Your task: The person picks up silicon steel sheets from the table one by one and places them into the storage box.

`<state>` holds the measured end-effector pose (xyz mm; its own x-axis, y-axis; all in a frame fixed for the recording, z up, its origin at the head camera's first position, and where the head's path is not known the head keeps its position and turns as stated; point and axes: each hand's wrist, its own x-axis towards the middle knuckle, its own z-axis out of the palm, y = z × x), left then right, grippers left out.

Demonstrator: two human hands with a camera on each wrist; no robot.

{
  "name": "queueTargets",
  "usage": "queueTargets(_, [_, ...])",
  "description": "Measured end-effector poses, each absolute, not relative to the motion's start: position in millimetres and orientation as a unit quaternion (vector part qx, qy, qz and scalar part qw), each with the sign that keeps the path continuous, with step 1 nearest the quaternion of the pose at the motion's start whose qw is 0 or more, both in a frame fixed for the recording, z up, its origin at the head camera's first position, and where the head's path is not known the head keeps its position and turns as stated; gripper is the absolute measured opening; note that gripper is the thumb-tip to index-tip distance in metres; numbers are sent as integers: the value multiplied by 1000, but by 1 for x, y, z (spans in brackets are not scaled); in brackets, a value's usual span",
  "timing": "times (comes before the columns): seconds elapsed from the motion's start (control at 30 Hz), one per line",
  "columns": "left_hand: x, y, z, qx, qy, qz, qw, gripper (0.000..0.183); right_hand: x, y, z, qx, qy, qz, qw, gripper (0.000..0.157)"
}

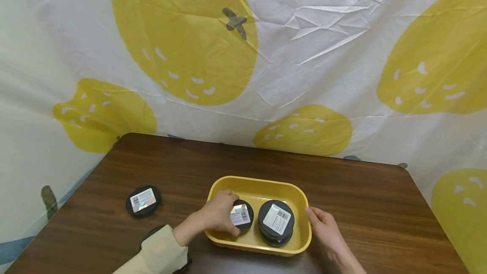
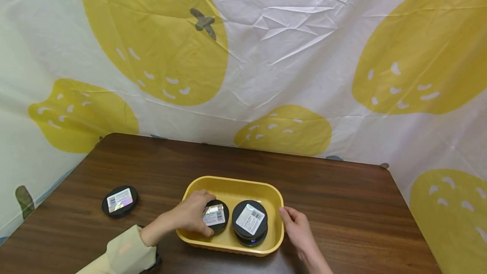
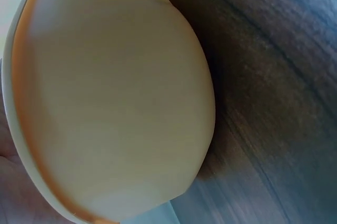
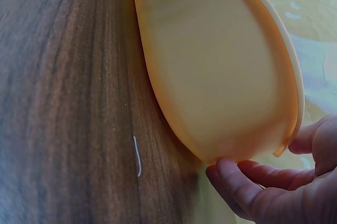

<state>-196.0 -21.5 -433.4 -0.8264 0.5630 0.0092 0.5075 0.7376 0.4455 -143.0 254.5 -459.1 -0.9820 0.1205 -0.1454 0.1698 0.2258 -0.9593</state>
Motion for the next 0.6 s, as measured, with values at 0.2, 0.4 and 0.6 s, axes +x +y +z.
queueTargets(0.2, [-195,-20,-435,295,928,217,64,76,-142,254,-459,95,781,-617,18,40])
queueTargets(0.4, [-193,-19,-435,294,927,221,75,76,-142,253,-458,97,781,-616,18,40])
queueTargets(0.6, [-191,-18,-434,293,926,223,80,78,-142,253,-458,98,782,-615,19,40])
